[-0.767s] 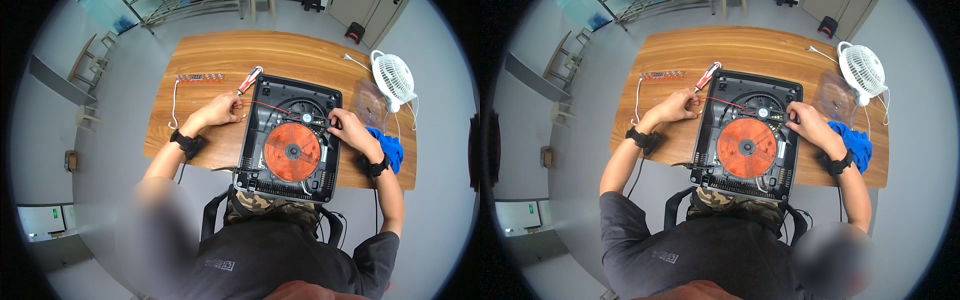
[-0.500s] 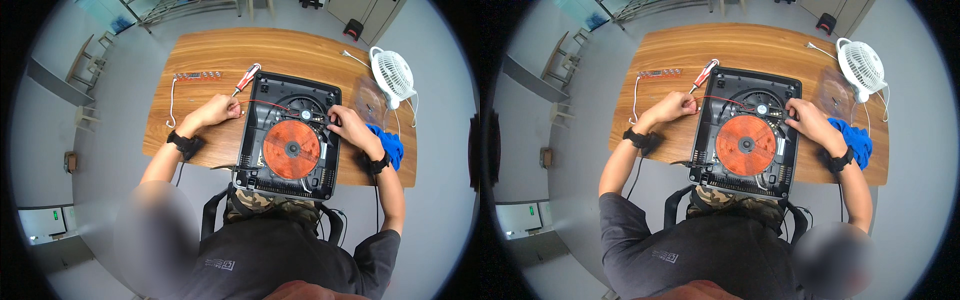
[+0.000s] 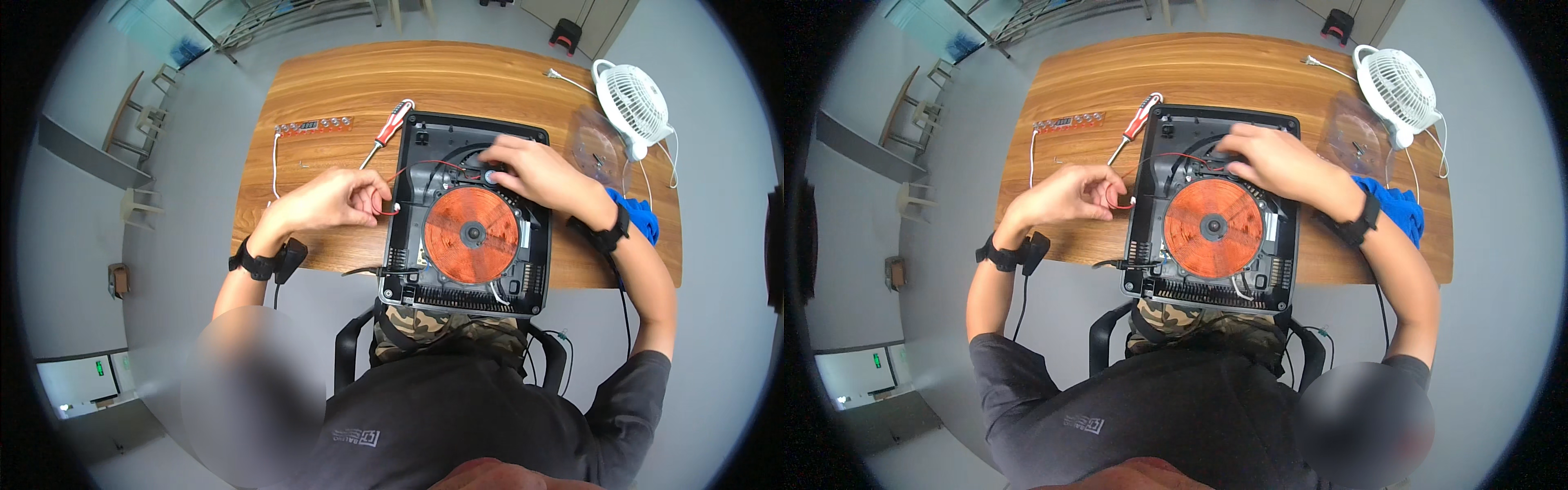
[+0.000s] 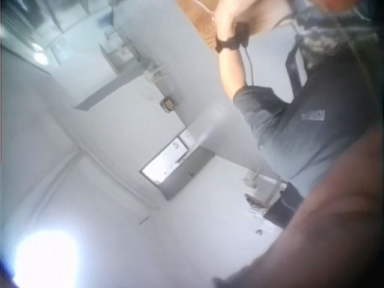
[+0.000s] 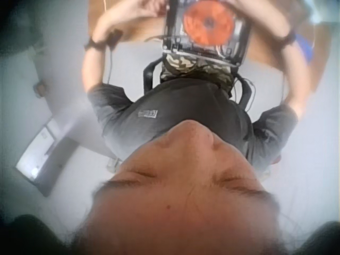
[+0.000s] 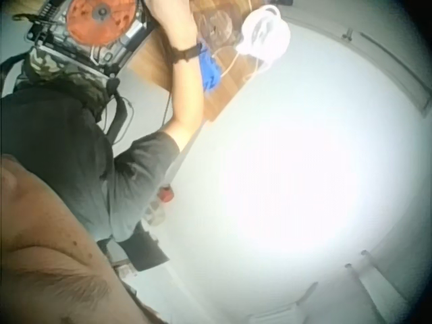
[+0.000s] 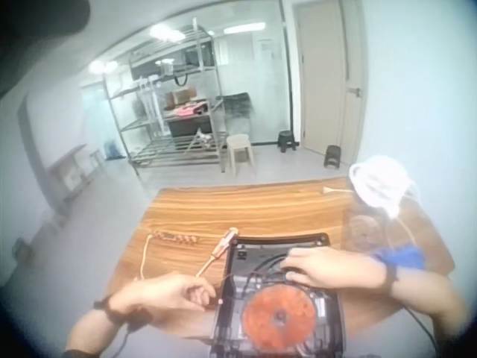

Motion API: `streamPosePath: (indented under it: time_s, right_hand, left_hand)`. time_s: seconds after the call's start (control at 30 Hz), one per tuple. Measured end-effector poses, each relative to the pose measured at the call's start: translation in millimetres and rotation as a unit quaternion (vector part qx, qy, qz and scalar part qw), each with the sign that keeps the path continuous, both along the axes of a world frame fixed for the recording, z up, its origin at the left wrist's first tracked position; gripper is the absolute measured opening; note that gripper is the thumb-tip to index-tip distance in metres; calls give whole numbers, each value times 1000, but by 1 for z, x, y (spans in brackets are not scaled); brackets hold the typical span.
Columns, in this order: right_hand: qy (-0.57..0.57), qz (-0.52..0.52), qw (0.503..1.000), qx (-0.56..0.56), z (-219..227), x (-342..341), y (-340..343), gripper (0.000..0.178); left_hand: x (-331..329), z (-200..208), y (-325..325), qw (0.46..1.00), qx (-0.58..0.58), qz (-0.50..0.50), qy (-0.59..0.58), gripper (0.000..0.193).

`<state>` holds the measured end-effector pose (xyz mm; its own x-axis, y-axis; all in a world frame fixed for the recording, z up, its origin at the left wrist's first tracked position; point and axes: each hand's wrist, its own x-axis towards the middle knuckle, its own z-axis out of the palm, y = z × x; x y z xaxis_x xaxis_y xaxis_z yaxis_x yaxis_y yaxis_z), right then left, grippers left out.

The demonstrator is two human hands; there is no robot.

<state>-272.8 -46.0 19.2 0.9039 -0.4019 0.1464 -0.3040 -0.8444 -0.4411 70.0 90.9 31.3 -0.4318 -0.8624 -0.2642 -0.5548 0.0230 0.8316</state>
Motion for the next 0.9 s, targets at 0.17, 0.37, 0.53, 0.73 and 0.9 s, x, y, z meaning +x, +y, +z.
streamPosePath:
  time_s: [0.17, 0.37, 0.53, 0.73, 0.9]
  right_hand:
    - [16, 58, 998, -19, -15, 47, -2, 36]
    - [55, 101, 993, -6, -26, 71, -5, 20]
    - [77, 151, 985, -40, -35, 79, 2, 17]
    - [100, 151, 982, -59, -31, 86, 5, 9]
    - [71, 146, 980, -111, -46, 86, 5, 10]
  left_hand:
    - [-8, -9, 7, 999, -14, -11, -42, 19]
    - [-10, -12, 11, 996, -64, -48, -45, 11]
    - [-6, -34, 18, 971, -215, -94, -35, 12]
    - [-21, -26, 21, 993, -91, -66, -23, 18]
    - [-27, -27, 22, 999, -36, -3, -32, 18]
